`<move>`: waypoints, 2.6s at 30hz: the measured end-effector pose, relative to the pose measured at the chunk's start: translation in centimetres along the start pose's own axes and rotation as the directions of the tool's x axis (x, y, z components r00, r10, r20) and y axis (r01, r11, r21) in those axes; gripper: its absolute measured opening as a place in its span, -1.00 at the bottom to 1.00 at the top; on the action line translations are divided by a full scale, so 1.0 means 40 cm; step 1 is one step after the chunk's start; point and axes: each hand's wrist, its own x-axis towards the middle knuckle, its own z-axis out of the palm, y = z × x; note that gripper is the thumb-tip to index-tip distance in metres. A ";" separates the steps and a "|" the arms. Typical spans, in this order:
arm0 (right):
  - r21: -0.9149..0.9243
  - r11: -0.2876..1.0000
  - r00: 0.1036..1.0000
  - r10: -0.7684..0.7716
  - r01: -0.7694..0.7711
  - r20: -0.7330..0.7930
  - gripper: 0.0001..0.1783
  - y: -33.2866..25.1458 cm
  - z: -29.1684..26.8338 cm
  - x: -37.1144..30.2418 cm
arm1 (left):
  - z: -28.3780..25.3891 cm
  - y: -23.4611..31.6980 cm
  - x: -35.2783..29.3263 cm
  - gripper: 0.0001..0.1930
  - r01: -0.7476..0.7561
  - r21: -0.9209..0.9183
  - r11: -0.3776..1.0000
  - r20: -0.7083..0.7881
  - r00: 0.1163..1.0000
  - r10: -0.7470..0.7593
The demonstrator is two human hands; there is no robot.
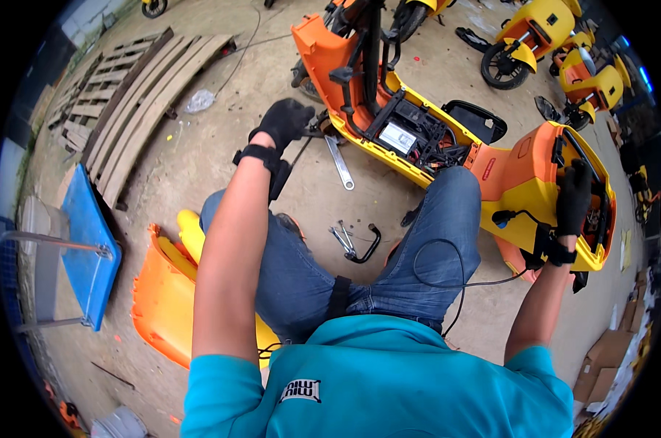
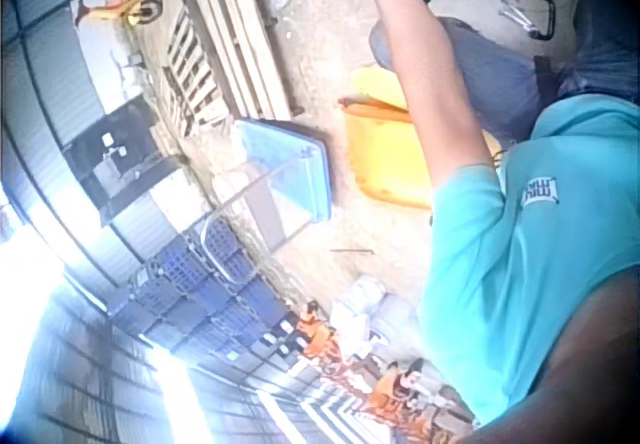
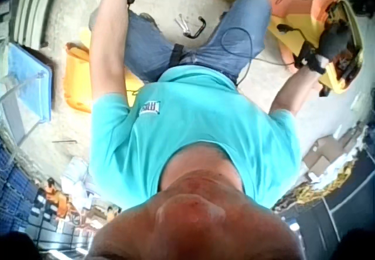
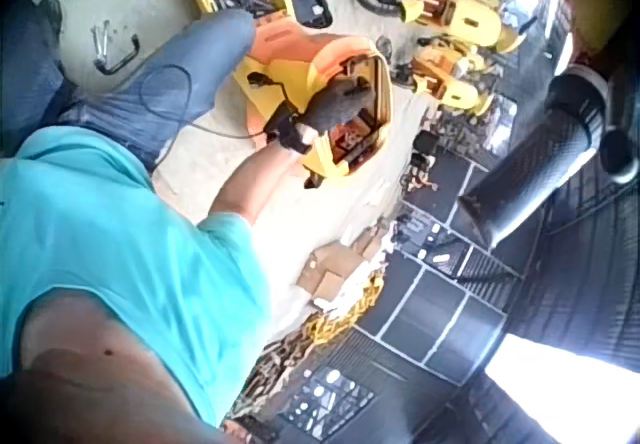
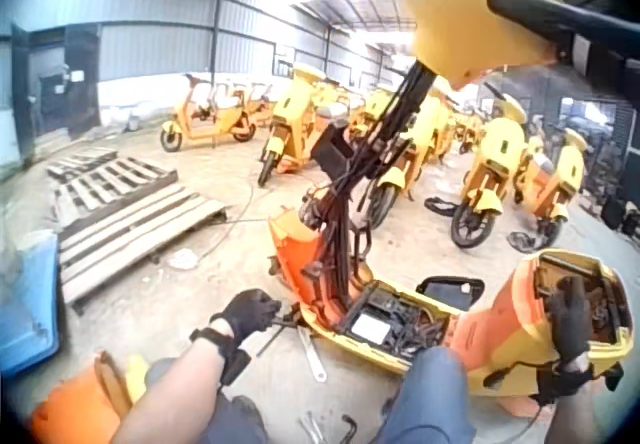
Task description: The person unfastens a metal bracket from the underside of an orange electric scooter using a screwdriver and a wrench. After removing the bracket and a bolt, they stand up and walk around to the front of the scooter to work on the wiring near the battery compartment.
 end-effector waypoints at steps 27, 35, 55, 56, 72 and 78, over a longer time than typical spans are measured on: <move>0.200 0.759 -0.198 -0.095 0.620 0.976 -0.71 -0.126 1.129 -1.099 | 0.126 0.046 -0.182 -0.78 -0.136 0.480 0.866 -0.193 0.947 0.255; 0.268 0.685 -0.214 -0.165 0.677 0.963 -0.62 -0.168 1.019 -1.061 | 0.201 0.128 -0.195 -0.81 0.059 0.298 0.953 -0.123 0.992 -0.023; -0.113 0.993 0.062 0.116 -0.037 0.991 -0.67 -0.362 1.048 -0.916 | 0.134 0.067 -0.124 -0.70 0.412 0.014 0.911 -0.080 0.909 -0.409; -0.126 0.988 0.058 0.132 -0.094 0.990 -0.66 -0.376 1.043 -0.900 | 0.134 0.052 -0.125 -0.67 0.437 0.003 0.900 -0.051 0.898 -0.436; 0.006 0.789 -0.178 -0.146 -0.615 0.973 -0.81 -0.800 0.797 -0.583 | -0.010 -0.152 -0.188 -0.39 0.453 -0.322 0.831 -0.556 0.620 -0.553; 0.113 0.941 -0.266 -0.204 -0.320 0.942 -0.71 -0.929 0.734 -0.516 | -0.101 -0.185 -0.286 -0.68 0.504 -0.423 0.753 -0.228 0.745 -0.627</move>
